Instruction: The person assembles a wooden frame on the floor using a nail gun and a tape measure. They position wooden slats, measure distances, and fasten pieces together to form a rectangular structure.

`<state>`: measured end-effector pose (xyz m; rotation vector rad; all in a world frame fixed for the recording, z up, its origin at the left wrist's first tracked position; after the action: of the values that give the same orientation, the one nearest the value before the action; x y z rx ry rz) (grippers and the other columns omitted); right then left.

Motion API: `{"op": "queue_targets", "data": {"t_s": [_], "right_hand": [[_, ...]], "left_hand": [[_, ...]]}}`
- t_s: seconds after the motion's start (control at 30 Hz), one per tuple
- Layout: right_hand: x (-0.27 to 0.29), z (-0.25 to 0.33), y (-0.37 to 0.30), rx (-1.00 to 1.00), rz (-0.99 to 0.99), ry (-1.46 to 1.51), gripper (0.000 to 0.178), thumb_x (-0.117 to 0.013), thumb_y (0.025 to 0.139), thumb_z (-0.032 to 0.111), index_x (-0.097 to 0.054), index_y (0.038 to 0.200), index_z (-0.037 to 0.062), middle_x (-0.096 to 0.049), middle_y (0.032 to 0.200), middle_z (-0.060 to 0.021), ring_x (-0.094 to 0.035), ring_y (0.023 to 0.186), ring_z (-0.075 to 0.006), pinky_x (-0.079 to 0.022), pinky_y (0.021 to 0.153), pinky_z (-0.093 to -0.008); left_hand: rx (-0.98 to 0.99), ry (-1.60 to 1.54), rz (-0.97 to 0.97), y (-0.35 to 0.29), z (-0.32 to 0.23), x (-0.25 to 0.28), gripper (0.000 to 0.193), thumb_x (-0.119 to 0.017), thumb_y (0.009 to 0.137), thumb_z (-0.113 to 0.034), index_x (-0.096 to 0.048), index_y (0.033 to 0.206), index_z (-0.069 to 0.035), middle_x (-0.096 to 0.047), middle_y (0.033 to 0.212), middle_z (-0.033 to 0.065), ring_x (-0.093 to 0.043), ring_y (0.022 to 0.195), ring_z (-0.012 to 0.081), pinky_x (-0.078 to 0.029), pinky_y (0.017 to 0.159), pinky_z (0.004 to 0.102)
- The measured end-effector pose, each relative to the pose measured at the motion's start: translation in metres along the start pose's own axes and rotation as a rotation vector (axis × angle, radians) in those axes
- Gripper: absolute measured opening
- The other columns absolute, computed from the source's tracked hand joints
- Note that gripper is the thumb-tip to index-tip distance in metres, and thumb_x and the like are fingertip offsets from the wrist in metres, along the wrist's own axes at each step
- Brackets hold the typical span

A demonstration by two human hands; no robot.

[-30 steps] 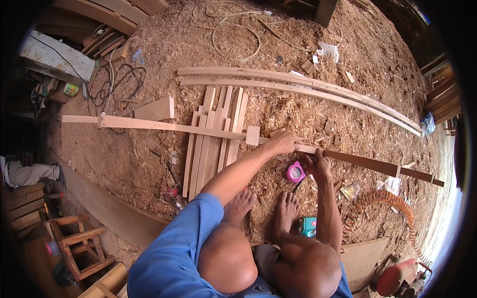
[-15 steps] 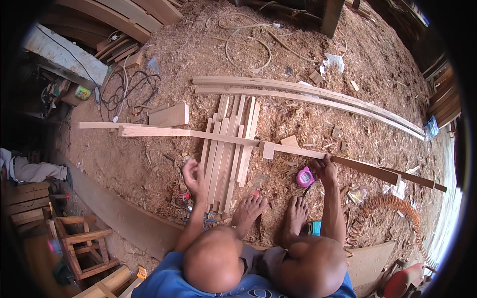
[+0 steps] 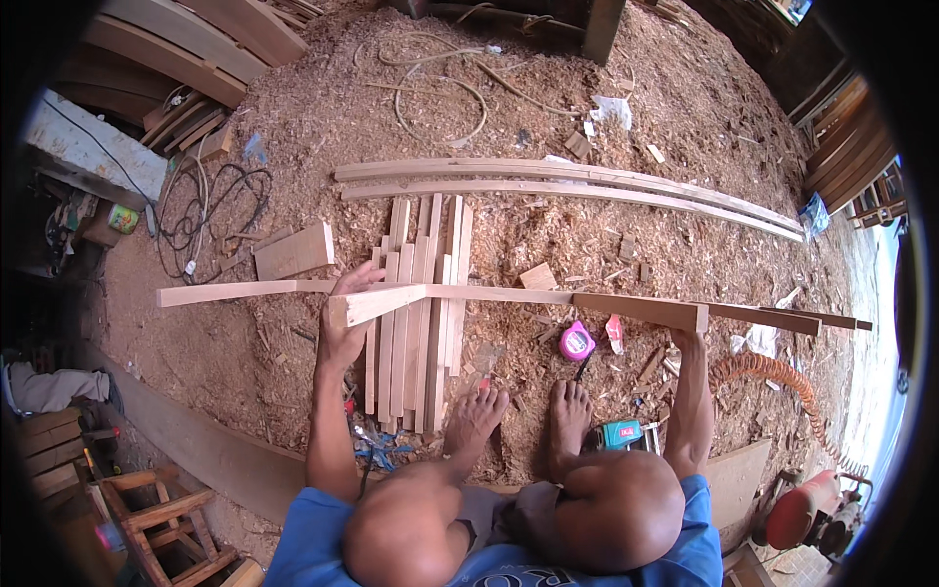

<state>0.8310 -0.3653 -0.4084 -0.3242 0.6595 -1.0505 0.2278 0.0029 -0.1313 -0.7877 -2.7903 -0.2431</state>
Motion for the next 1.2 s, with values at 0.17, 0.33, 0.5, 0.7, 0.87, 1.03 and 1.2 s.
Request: {"op": "queue_targets", "data": {"t_s": [0.17, 0.33, 0.5, 0.7, 0.87, 1.03, 1.2], "right_hand": [[0.014, 0.040, 0.006, 0.050, -0.085, -0.062, 0.023, -0.050, 0.106, 0.021, -0.055, 0.119, 0.0023, -0.064, 0.103, -0.0094, -0.064, 0.088, -0.0226, -0.056, 0.074, -0.0374], [0.045, 0.057, 0.008, -0.022, -0.307, -0.017, 0.018, -0.050, 0.106, 0.021, -0.058, 0.105, 0.0058, -0.062, 0.088, -0.0069, -0.064, 0.077, -0.0201, -0.058, 0.064, -0.0330], [0.067, 0.051, 0.025, -0.086, -0.289, -0.084, 0.024, -0.054, 0.105, 0.024, -0.058, 0.119, 0.0052, -0.064, 0.099, -0.0067, -0.063, 0.088, -0.0204, -0.054, 0.071, -0.0348], [0.065, 0.052, 0.027, -0.022, -0.250, -0.179, 0.033, -0.058, 0.103, 0.032, -0.056, 0.124, 0.0062, -0.064, 0.105, -0.0072, -0.063, 0.094, -0.0222, -0.053, 0.075, -0.0367], [0.024, 0.050, -0.016, 0.066, -0.498, -0.118, 0.055, -0.059, 0.101, 0.040, -0.049, 0.135, -0.0023, -0.062, 0.120, -0.0174, -0.062, 0.100, -0.0243, -0.051, 0.077, -0.0334], [-0.096, 0.067, -0.165, 0.954, -0.458, -0.402, 0.027, -0.063, 0.100, 0.026, -0.061, 0.113, 0.0025, -0.057, 0.079, -0.0010, -0.044, 0.057, -0.0120, -0.038, 0.052, -0.0291], [-0.281, 0.026, -0.290, 1.458, 0.842, -1.167, 0.011, -0.061, 0.094, 0.005, -0.066, 0.104, 0.0041, -0.057, 0.068, -0.0018, -0.051, 0.056, -0.0103, -0.041, 0.053, -0.0308]], "left_hand": [[0.196, 0.114, 0.064, -0.006, 0.040, -0.050, 0.046, -0.065, 0.093, -0.015, -0.055, 0.136, 0.001, -0.066, 0.125, 0.0163, -0.062, 0.117, 0.0237, -0.048, 0.103, 0.0407], [0.164, 0.119, 0.183, -0.019, 0.060, -0.107, 0.054, -0.065, 0.088, -0.010, -0.053, 0.140, -0.004, -0.057, 0.141, 0.0135, -0.052, 0.133, 0.0286, -0.040, 0.112, 0.0461], [0.183, 0.178, 0.146, -0.016, 0.048, -0.126, 0.065, -0.076, 0.086, -0.017, -0.047, 0.141, 0.001, -0.056, 0.139, 0.0190, -0.052, 0.132, 0.0282, -0.037, 0.113, 0.0446], [-0.209, 0.112, -0.032, 0.002, -0.016, -0.128, 0.062, -0.079, 0.084, -0.020, -0.050, 0.134, 0.002, -0.062, 0.121, 0.0186, -0.062, 0.111, 0.0286, -0.051, 0.095, 0.0425], [-0.374, -0.047, -0.255, 0.013, -0.056, -0.135, 0.057, -0.074, 0.090, -0.016, -0.048, 0.137, -0.001, -0.060, 0.127, 0.0187, -0.067, 0.102, 0.0258, -0.057, 0.086, 0.0388], [-0.534, -0.142, -0.199, 0.017, -0.086, -0.141, 0.043, -0.059, 0.100, -0.006, -0.042, 0.139, 0.002, -0.064, 0.114, 0.0173, -0.062, 0.106, 0.0225, -0.050, 0.094, 0.0367], [-0.509, -0.148, -0.147, 0.020, -0.103, -0.138, 0.048, -0.060, 0.099, -0.007, -0.040, 0.141, 0.001, -0.064, 0.116, 0.0169, -0.062, 0.109, 0.0245, -0.049, 0.096, 0.0396]]}}
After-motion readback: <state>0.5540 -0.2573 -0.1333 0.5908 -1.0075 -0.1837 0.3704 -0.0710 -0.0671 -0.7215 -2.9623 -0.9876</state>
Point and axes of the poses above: each hand's wrist, its own y-axis towards the middle knuckle, its own x-axis out of the back of the hand, z = x × y, the point moved 5 cm from there along y, towards the middle knuckle
